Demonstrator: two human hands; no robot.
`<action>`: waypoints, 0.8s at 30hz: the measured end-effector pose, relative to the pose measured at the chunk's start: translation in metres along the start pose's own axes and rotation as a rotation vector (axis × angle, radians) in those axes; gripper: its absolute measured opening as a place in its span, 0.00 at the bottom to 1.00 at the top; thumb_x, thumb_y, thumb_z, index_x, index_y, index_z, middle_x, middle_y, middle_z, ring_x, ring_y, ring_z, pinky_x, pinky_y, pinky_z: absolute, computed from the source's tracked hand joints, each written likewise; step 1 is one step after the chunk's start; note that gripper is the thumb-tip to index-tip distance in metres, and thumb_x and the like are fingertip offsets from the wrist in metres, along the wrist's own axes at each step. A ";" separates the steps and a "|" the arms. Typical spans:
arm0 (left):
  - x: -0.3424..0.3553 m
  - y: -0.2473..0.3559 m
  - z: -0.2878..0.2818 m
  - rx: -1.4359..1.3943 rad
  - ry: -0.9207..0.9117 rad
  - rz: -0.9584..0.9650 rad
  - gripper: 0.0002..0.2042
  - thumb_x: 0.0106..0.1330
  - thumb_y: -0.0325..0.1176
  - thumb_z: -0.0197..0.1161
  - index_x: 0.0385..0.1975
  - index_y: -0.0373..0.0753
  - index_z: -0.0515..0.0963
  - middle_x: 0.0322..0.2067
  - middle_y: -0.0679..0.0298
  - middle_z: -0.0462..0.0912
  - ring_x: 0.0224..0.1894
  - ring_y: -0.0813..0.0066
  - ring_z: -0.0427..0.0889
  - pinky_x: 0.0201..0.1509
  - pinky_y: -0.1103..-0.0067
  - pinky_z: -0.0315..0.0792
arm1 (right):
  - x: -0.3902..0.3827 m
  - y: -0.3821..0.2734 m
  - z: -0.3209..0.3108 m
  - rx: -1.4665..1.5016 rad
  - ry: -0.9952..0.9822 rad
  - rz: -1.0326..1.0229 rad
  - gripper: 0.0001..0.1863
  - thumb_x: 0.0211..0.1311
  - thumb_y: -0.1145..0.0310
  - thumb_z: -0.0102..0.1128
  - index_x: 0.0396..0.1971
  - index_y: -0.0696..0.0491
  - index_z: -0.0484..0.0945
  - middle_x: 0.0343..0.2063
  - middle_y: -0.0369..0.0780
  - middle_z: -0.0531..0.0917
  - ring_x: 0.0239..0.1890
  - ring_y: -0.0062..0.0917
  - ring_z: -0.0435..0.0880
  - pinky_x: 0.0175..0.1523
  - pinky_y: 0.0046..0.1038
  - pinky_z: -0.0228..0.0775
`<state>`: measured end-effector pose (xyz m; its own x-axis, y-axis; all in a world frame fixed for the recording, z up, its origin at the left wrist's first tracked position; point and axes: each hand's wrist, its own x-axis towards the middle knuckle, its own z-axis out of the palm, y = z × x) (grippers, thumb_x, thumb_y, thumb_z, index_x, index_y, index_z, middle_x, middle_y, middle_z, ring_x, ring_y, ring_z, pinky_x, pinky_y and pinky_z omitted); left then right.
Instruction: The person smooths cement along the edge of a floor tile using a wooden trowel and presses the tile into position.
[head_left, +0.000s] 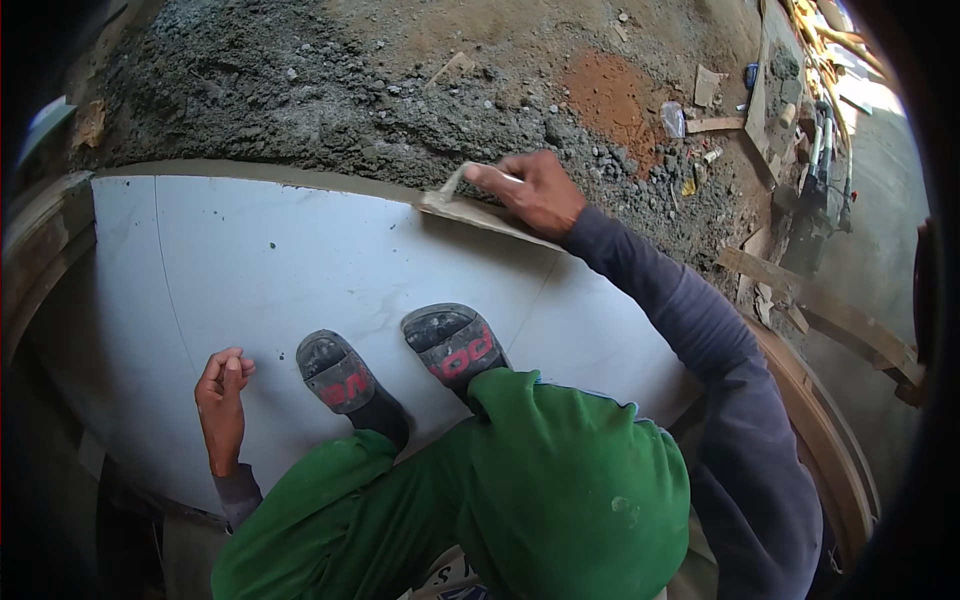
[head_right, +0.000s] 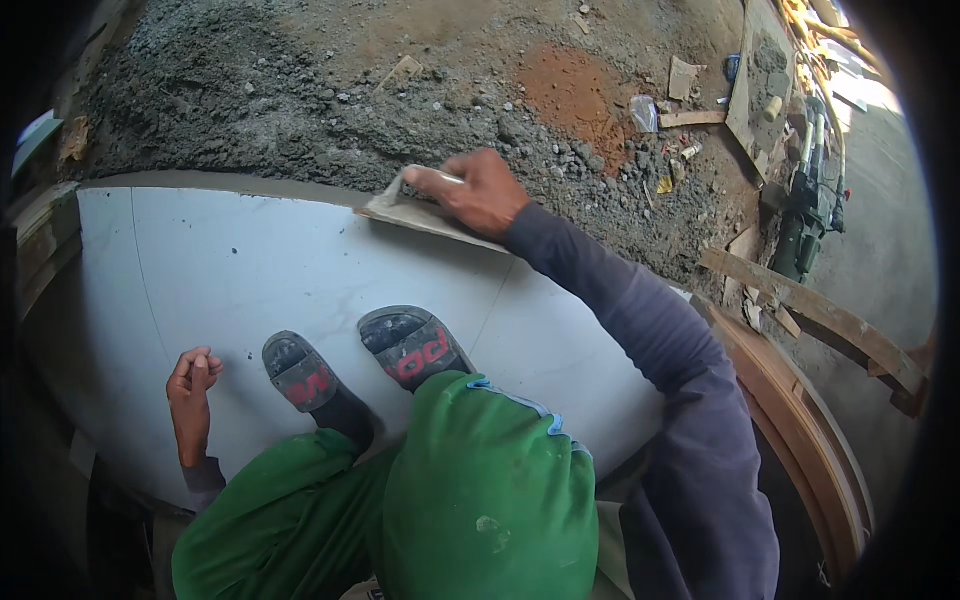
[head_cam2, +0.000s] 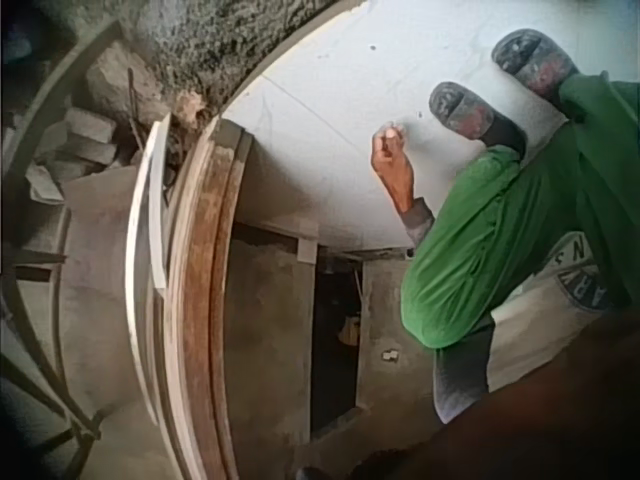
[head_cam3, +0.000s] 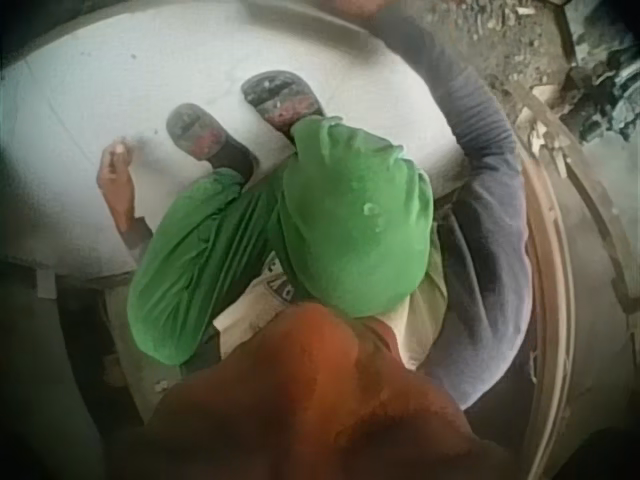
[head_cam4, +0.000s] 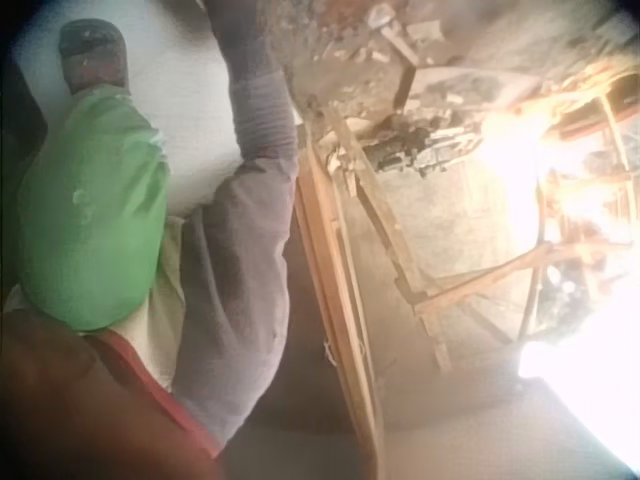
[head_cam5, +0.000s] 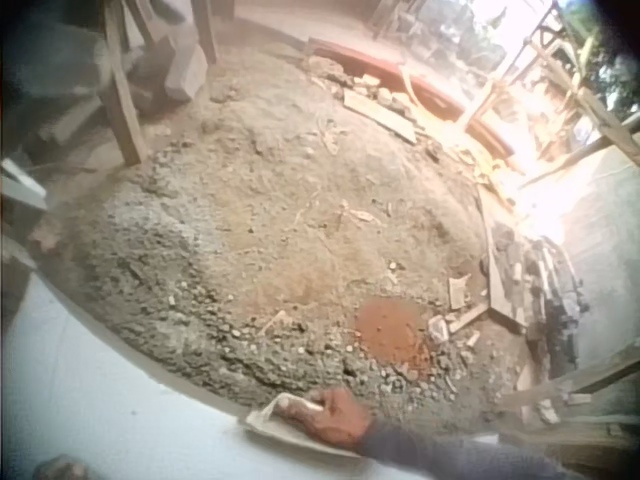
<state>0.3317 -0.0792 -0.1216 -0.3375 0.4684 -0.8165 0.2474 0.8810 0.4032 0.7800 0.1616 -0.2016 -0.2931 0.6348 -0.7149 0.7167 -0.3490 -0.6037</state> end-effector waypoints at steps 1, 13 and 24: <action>0.001 0.006 -0.001 0.013 0.012 0.027 0.18 0.82 0.42 0.56 0.55 0.33 0.82 0.40 0.62 0.87 0.46 0.74 0.85 0.57 0.73 0.78 | 0.013 -0.010 0.010 0.033 -0.038 -0.024 0.37 0.69 0.37 0.67 0.25 0.64 0.88 0.13 0.40 0.78 0.18 0.22 0.73 0.24 0.36 0.66; -0.027 -0.057 0.013 0.010 0.027 -0.086 0.16 0.82 0.41 0.57 0.53 0.34 0.82 0.39 0.64 0.86 0.44 0.76 0.84 0.52 0.77 0.76 | -0.138 0.158 -0.113 -0.203 0.110 0.345 0.34 0.69 0.38 0.67 0.23 0.60 0.88 0.12 0.34 0.74 0.19 0.16 0.66 0.24 0.34 0.58; -0.031 -0.003 0.017 0.083 0.048 0.064 0.18 0.81 0.41 0.57 0.53 0.31 0.81 0.40 0.60 0.86 0.45 0.72 0.84 0.56 0.74 0.76 | -0.018 0.038 -0.010 0.035 -0.046 -0.018 0.39 0.69 0.35 0.66 0.18 0.62 0.85 0.11 0.37 0.75 0.18 0.20 0.72 0.24 0.36 0.65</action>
<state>0.3572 -0.0976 -0.1044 -0.3607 0.5282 -0.7687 0.3435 0.8415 0.4170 0.8187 0.1442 -0.2078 -0.3350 0.6094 -0.7186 0.6889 -0.3619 -0.6281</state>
